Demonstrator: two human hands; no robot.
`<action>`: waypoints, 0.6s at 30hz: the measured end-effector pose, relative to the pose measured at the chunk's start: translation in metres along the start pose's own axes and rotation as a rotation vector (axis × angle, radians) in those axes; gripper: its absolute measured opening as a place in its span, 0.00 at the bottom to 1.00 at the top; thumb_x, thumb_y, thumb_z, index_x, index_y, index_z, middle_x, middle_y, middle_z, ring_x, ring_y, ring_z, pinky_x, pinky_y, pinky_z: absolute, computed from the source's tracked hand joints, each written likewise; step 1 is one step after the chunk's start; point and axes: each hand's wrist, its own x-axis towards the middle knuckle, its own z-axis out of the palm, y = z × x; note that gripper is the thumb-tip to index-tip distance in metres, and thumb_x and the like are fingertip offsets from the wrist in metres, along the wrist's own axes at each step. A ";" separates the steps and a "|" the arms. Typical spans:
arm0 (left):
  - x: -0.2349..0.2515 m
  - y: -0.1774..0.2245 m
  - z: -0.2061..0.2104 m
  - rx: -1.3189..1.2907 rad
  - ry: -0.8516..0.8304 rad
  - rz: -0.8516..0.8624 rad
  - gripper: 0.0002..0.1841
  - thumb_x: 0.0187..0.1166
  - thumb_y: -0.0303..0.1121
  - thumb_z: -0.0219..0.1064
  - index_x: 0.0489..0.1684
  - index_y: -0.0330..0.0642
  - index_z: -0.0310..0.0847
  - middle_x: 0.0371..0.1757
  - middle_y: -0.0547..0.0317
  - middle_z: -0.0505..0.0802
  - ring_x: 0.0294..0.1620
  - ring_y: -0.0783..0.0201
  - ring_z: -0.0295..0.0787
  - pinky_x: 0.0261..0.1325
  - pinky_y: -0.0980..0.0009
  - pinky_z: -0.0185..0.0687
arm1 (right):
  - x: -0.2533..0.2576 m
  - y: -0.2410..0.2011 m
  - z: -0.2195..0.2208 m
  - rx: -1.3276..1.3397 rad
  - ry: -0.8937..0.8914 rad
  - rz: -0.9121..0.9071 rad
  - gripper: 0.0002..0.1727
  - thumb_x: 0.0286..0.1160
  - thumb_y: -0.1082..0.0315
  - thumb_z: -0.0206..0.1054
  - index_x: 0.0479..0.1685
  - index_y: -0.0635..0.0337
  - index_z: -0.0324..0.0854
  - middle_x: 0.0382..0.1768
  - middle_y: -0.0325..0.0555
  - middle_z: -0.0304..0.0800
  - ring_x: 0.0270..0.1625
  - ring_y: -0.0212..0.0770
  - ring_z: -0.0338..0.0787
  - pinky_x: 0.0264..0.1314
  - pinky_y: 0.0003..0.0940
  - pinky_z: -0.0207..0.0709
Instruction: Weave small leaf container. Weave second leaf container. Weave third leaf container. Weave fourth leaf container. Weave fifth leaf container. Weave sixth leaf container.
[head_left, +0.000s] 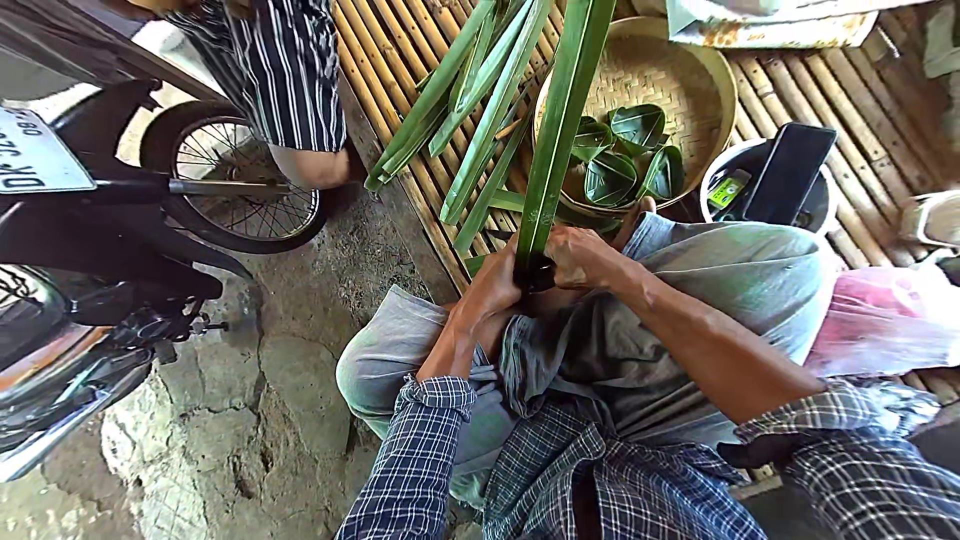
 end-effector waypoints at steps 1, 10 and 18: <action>0.000 -0.001 0.000 -0.004 -0.003 -0.019 0.44 0.49 0.27 0.84 0.76 0.45 0.71 0.50 0.50 0.94 0.51 0.53 0.93 0.53 0.45 0.87 | 0.001 0.006 0.000 0.023 -0.005 -0.012 0.10 0.57 0.65 0.78 0.36 0.56 0.88 0.48 0.49 0.91 0.60 0.55 0.88 0.54 0.63 0.81; 0.002 -0.011 0.006 -0.273 0.084 -0.162 0.31 0.57 0.25 0.85 0.63 0.45 0.79 0.45 0.56 0.96 0.39 0.61 0.96 0.47 0.54 0.96 | -0.033 0.046 -0.037 0.567 0.567 0.156 0.18 0.78 0.60 0.73 0.65 0.49 0.85 0.52 0.41 0.93 0.51 0.39 0.93 0.59 0.48 0.88; 0.005 -0.007 -0.005 -0.301 0.192 -0.284 0.21 0.66 0.26 0.79 0.59 0.44 0.86 0.48 0.53 0.96 0.41 0.58 0.97 0.49 0.53 0.97 | -0.035 0.026 -0.026 1.111 0.650 0.170 0.23 0.87 0.64 0.60 0.79 0.51 0.73 0.57 0.50 0.87 0.42 0.45 0.92 0.42 0.42 0.91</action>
